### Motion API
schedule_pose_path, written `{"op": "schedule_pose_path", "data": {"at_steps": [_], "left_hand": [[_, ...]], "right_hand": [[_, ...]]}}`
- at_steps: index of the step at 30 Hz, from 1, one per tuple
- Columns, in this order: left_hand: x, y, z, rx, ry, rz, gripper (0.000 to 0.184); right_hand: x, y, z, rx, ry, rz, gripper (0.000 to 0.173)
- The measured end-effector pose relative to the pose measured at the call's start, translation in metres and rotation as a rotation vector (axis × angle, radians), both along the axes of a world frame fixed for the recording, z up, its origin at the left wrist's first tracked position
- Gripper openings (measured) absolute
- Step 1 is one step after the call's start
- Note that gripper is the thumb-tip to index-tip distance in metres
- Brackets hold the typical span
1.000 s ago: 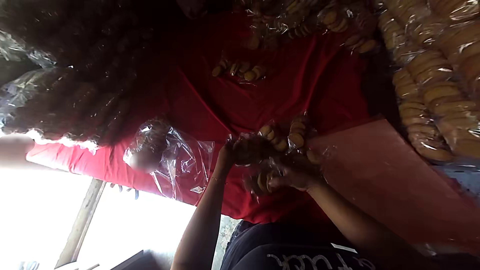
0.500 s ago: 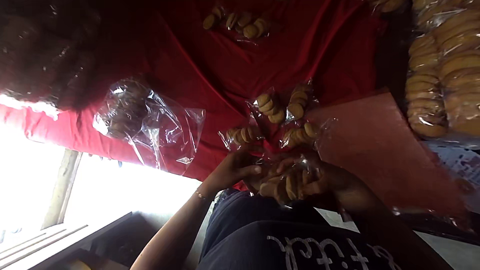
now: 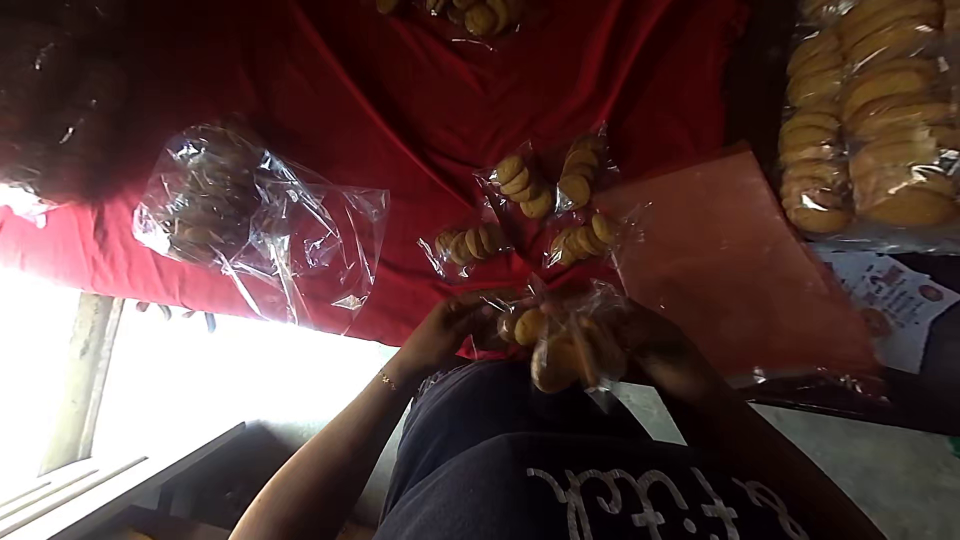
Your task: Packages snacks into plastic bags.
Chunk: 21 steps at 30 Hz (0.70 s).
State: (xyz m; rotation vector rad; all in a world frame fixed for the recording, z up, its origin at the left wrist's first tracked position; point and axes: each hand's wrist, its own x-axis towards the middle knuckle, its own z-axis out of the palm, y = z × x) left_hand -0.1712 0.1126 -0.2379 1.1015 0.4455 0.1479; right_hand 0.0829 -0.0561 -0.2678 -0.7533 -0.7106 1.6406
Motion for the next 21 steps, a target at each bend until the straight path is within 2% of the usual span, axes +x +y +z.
{"op": "schedule_pose_path", "data": {"at_steps": [2, 4, 5, 6, 8, 9, 12, 14, 15, 18, 21], "left_hand": [[0.001, 0.006, 0.000, -0.067, -0.087, -0.089, 0.043], [-0.001, 0.014, 0.004, -0.048, -0.121, -0.253, 0.080], [0.001, 0.015, 0.009, 0.030, -0.079, -0.318, 0.089], [0.004, 0.012, 0.015, 0.134, -0.017, -0.356, 0.079], [0.013, 0.000, 0.024, 0.370, 0.200, -0.345, 0.041], [0.015, -0.005, 0.025, 0.436, 0.296, -0.332, 0.034], [0.011, -0.009, 0.021, 0.462, 0.397, -0.370, 0.047], [0.010, -0.012, 0.027, 0.598, 0.420, -0.291, 0.028], [0.015, -0.008, 0.034, 0.691, 0.461, -0.219, 0.025], [0.036, 0.039, 0.030, 1.012, 0.533, -0.049, 0.027], [0.054, 0.091, -0.001, 1.163, 0.518, -0.166, 0.035]], "right_hand": [[-0.004, 0.014, -0.001, 0.016, -0.032, 0.019, 0.030], [0.002, 0.018, -0.003, 0.136, -0.067, 0.156, 0.042], [0.004, 0.017, -0.002, 0.157, -0.087, 0.216, 0.050], [0.004, 0.015, -0.001, 0.142, -0.117, 0.245, 0.055], [0.004, 0.011, -0.003, 0.145, -0.154, 0.246, 0.063], [0.007, 0.008, -0.005, 0.143, -0.167, 0.189, 0.065], [0.014, -0.016, -0.014, -0.025, -0.089, -0.239, 0.043], [0.017, -0.030, -0.018, -0.154, 0.052, -0.530, 0.041], [0.018, -0.033, -0.019, -0.203, 0.117, -0.629, 0.046], [0.016, -0.030, -0.021, -0.279, 0.180, -0.751, 0.052], [0.009, -0.019, -0.021, -0.296, 0.115, -0.739, 0.053]]}}
